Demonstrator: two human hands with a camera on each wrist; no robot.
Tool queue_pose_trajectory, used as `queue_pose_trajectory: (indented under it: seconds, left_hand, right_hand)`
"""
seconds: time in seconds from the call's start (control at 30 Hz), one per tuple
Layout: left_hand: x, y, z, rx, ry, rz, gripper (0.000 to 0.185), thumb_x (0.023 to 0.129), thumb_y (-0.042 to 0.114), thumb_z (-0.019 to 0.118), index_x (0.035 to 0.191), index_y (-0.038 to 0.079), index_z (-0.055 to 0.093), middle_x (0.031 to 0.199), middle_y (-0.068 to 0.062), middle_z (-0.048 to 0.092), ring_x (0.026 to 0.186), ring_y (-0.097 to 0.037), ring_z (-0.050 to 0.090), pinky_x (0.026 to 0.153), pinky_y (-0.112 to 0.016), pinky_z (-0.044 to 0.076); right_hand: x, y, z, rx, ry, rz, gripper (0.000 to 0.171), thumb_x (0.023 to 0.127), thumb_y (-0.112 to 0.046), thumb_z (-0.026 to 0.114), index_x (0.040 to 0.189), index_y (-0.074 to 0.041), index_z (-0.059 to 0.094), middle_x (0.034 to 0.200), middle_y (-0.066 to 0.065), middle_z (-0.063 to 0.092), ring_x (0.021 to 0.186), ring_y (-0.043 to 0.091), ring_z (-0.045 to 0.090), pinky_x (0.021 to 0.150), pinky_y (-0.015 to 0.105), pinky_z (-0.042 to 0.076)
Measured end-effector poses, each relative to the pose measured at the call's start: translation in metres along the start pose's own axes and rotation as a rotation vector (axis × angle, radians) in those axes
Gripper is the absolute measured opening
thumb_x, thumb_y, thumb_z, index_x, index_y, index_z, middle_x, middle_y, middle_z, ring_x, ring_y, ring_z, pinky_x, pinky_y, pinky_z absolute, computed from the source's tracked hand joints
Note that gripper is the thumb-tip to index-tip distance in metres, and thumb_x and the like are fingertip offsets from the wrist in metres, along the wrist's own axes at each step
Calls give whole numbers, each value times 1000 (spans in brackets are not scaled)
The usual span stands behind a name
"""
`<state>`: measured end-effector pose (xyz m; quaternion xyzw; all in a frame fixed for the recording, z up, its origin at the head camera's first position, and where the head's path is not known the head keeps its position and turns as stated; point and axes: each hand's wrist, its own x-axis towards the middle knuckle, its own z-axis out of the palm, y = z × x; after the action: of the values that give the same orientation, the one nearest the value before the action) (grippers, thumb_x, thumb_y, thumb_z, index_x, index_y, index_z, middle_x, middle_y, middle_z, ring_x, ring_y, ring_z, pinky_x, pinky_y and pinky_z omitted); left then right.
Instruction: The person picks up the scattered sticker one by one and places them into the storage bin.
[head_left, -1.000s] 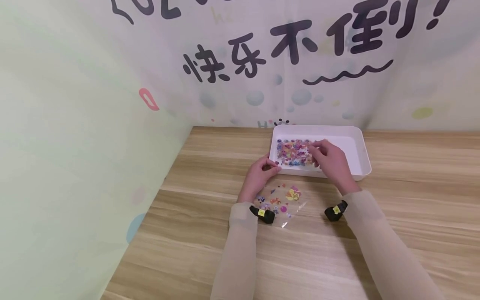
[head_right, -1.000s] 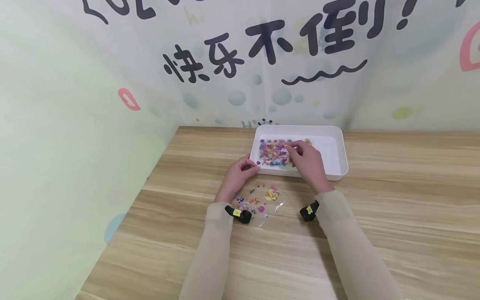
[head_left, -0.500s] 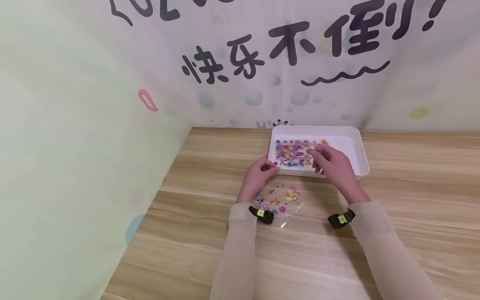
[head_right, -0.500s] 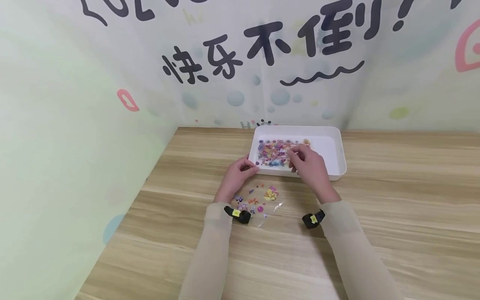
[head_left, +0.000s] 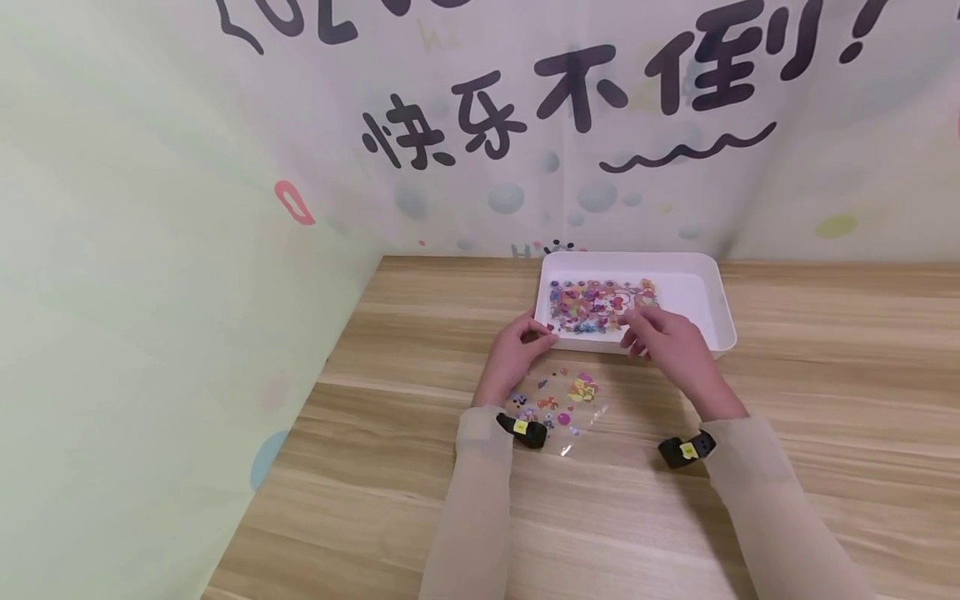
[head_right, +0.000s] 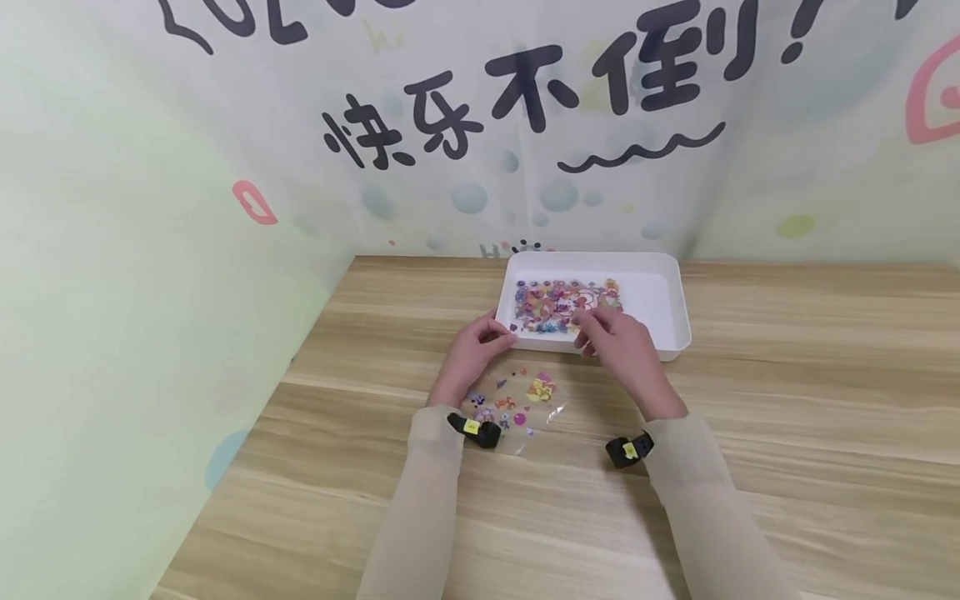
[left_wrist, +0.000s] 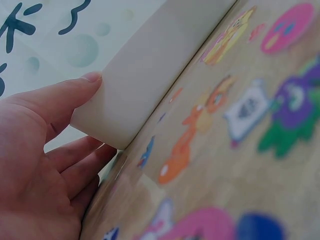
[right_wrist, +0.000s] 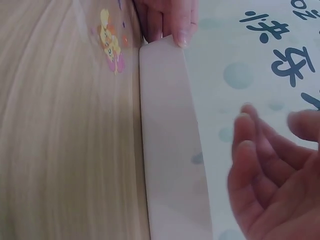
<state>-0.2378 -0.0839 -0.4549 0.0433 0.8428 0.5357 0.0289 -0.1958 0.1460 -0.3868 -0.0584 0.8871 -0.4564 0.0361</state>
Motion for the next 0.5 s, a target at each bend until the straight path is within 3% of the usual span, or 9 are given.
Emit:
queue_pose_trajectory:
  seconds: [0.27, 0.5]
  left_hand:
    - [-1, 0, 0, 2, 3, -10, 17, 76, 41, 66, 83, 26, 60, 137, 11, 37, 125, -14, 35, 100, -33, 31]
    - [0, 0, 0, 2, 4, 2, 16, 76, 41, 66, 83, 27, 59, 136, 13, 38, 123, -14, 37, 99, -33, 32]
  right_hand:
    - [2, 4, 4, -135, -139, -29, 45, 91, -46, 42, 111, -8, 56, 88, 8, 62, 78, 24, 55, 65, 31, 45]
    - [2, 4, 11, -210, -174, -57, 36, 92, -35, 47, 111, -7, 58, 93, 8, 61, 80, 20, 53, 70, 34, 45]
